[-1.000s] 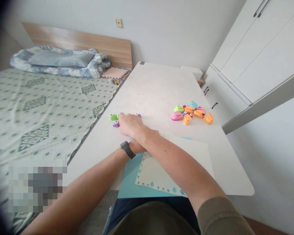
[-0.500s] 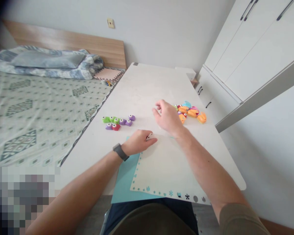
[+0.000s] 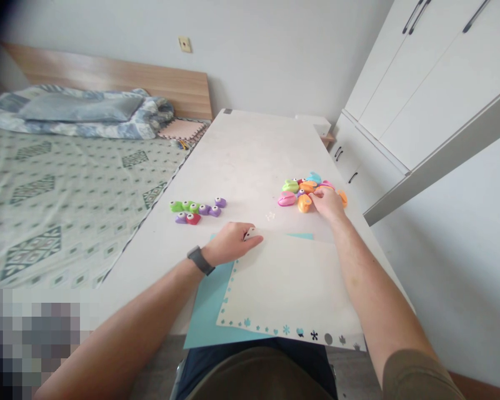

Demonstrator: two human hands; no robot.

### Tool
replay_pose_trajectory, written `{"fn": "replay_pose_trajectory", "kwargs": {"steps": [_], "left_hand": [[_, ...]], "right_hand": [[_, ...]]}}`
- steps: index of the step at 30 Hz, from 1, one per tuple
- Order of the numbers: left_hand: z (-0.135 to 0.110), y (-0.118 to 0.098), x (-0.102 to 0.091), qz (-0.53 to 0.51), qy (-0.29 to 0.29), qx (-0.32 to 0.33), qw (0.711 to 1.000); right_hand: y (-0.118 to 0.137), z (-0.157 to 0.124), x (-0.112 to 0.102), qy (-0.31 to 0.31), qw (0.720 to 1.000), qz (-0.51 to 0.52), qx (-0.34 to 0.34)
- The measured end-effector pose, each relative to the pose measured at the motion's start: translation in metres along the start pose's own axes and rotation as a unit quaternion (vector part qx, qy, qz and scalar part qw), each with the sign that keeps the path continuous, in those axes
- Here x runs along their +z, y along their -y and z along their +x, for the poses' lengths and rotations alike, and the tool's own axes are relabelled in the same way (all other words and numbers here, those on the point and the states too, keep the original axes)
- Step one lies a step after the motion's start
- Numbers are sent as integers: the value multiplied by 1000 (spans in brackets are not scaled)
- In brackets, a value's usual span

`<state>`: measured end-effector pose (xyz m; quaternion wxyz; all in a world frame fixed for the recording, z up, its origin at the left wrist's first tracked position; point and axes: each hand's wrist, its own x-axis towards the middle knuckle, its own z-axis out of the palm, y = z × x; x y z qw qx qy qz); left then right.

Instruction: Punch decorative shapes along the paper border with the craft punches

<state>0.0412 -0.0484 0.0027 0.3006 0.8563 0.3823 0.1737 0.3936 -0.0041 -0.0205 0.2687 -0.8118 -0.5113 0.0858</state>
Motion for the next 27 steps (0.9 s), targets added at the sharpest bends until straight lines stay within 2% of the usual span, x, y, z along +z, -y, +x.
{"fn": "replay_pose_trajectory", "kwargs": {"steps": [4, 8, 11, 12, 13, 15, 17, 19, 24, 27], "left_hand": [[1, 0, 0, -3, 1, -1, 1000], [1, 1, 1, -7, -3, -6, 1000], [1, 1, 2, -17, -3, -5, 1000], [1, 1, 2, -21, -5, -6, 1000], [1, 1, 1, -25, -7, -6, 1000], [1, 0, 1, -34, -10, -8, 999], [1, -1, 0, -41, -10, -8, 999], [1, -2, 0, -46, -9, -10, 999], [1, -3, -2, -62, -13, -17, 998], [0, -2, -2, -84, -10, -21, 996]], "right_hand": [[-3, 0, 4, -7, 1000, 14, -11], [0, -4, -7, -51, 998, 30, -11], [13, -15, -26, -108, 984, 141, -13], [21, -20, -33, -100, 973, 208, -20], [30, -27, -39, -72, 957, 279, -28], [50, -43, -51, 28, 915, 400, -44], [70, -60, -58, 117, 873, 470, -61], [87, -75, -60, 175, 845, 500, -70], [111, -100, -49, 282, 810, 510, -67], [118, -105, -43, 313, 800, 507, -67]]}}
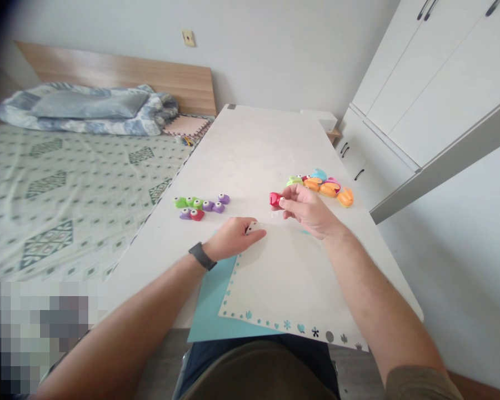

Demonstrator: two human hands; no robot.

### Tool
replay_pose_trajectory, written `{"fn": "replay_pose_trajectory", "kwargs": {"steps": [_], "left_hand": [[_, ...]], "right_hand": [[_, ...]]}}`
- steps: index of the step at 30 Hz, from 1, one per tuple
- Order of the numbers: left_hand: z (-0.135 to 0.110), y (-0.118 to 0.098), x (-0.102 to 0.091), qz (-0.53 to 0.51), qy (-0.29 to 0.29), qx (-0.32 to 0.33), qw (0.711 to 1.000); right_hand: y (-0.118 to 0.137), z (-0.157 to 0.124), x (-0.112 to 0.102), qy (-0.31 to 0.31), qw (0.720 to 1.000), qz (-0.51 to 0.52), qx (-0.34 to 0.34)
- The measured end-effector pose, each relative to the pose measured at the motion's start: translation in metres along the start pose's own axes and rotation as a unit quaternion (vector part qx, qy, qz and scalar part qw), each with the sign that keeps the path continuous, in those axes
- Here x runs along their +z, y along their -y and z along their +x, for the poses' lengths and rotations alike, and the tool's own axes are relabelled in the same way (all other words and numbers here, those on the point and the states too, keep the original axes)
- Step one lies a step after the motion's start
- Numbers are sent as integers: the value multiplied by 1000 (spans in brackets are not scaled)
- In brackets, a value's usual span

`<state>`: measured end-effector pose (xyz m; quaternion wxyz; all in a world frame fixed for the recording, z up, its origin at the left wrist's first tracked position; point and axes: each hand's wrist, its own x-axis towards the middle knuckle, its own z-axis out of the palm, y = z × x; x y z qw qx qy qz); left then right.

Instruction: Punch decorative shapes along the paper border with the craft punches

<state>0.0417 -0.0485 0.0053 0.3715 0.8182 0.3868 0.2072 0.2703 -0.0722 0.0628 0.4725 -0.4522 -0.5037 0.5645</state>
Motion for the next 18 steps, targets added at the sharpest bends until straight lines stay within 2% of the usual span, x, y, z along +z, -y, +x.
{"fn": "replay_pose_trajectory", "kwargs": {"steps": [7, 11, 18], "left_hand": [[0, -2, -4, -68, 5, -57, 996], [0, -3, -5, -98, -1, -94, 991], [1, -1, -4, -97, -11, -100, 990]], "right_hand": [[1, 4, 0, 33, 991, -128, 23], [-1, 8, -2, 65, 977, -201, 10], [-21, 10, -4, 76, 967, -244, -5]]}}
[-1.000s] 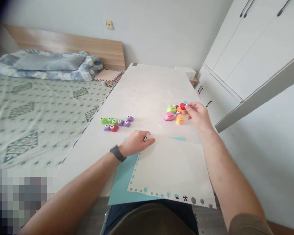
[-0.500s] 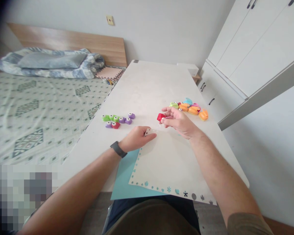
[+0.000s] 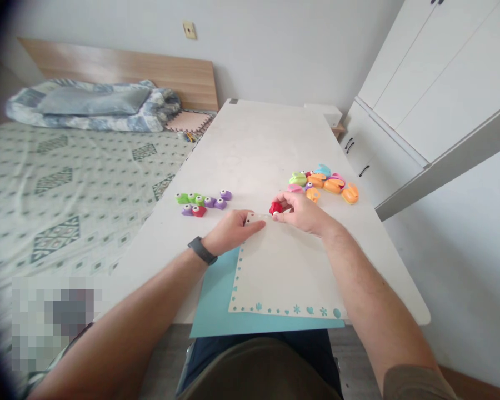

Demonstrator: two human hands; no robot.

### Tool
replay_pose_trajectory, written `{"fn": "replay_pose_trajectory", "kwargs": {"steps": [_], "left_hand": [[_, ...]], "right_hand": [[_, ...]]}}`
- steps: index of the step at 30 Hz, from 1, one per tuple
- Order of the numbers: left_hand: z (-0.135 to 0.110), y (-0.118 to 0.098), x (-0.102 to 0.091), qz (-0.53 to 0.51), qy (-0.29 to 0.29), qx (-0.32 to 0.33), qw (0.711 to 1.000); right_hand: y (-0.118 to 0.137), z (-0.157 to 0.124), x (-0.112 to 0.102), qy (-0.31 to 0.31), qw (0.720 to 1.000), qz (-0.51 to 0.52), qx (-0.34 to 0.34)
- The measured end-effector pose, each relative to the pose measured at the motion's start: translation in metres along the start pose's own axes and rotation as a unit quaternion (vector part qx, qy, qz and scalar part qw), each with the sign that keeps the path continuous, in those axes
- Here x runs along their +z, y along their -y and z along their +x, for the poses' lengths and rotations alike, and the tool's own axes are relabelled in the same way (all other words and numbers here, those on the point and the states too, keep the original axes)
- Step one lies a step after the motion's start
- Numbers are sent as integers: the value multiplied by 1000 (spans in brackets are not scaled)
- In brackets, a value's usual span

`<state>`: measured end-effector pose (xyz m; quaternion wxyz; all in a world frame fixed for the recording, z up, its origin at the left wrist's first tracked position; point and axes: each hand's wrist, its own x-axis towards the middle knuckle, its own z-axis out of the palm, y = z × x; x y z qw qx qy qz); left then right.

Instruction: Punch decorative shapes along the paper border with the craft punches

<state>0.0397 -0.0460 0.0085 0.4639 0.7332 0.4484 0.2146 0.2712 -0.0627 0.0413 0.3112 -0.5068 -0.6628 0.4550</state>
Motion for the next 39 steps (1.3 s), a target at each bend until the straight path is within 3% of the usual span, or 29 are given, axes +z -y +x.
{"fn": "replay_pose_trajectory", "kwargs": {"steps": [13, 39], "left_hand": [[-2, -3, 2, 19, 2, 23, 1000], [0, 1, 2, 33, 2, 26, 999]], "right_hand": [[-24, -7, 3, 2, 1000, 18, -5], [-23, -12, 4, -2, 999, -11, -33]]}}
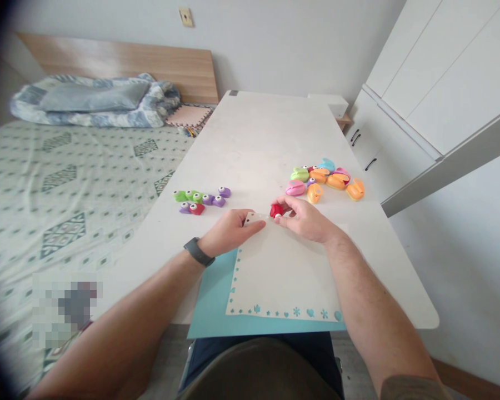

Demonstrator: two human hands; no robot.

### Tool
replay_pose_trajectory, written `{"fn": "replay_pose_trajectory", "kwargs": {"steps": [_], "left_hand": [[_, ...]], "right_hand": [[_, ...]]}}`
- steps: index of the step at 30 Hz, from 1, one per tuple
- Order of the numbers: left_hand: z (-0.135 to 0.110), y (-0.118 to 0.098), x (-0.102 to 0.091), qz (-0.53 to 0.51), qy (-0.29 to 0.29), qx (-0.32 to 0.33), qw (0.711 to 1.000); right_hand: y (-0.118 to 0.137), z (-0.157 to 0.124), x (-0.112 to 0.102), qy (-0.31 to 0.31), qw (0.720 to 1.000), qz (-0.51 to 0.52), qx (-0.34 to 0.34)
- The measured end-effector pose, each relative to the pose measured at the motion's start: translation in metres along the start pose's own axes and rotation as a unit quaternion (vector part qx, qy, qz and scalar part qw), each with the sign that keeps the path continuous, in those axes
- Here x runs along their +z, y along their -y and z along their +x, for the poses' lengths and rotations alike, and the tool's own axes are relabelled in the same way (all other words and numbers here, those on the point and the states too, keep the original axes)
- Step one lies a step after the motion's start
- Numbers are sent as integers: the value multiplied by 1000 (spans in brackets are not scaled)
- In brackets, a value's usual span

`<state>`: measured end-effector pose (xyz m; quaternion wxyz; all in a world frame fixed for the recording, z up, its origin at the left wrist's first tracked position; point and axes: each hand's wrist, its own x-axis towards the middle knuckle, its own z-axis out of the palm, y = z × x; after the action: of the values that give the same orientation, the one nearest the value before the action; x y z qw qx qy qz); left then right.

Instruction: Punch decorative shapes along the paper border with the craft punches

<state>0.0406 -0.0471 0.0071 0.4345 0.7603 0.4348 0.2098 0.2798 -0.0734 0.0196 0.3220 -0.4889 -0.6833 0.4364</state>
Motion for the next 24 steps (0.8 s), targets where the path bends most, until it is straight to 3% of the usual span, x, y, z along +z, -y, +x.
{"fn": "replay_pose_trajectory", "kwargs": {"steps": [24], "left_hand": [[-1, -3, 0, 7, 1, 11, 1000]], "right_hand": [[0, -3, 5, -33, 999, 20, 1]]}}
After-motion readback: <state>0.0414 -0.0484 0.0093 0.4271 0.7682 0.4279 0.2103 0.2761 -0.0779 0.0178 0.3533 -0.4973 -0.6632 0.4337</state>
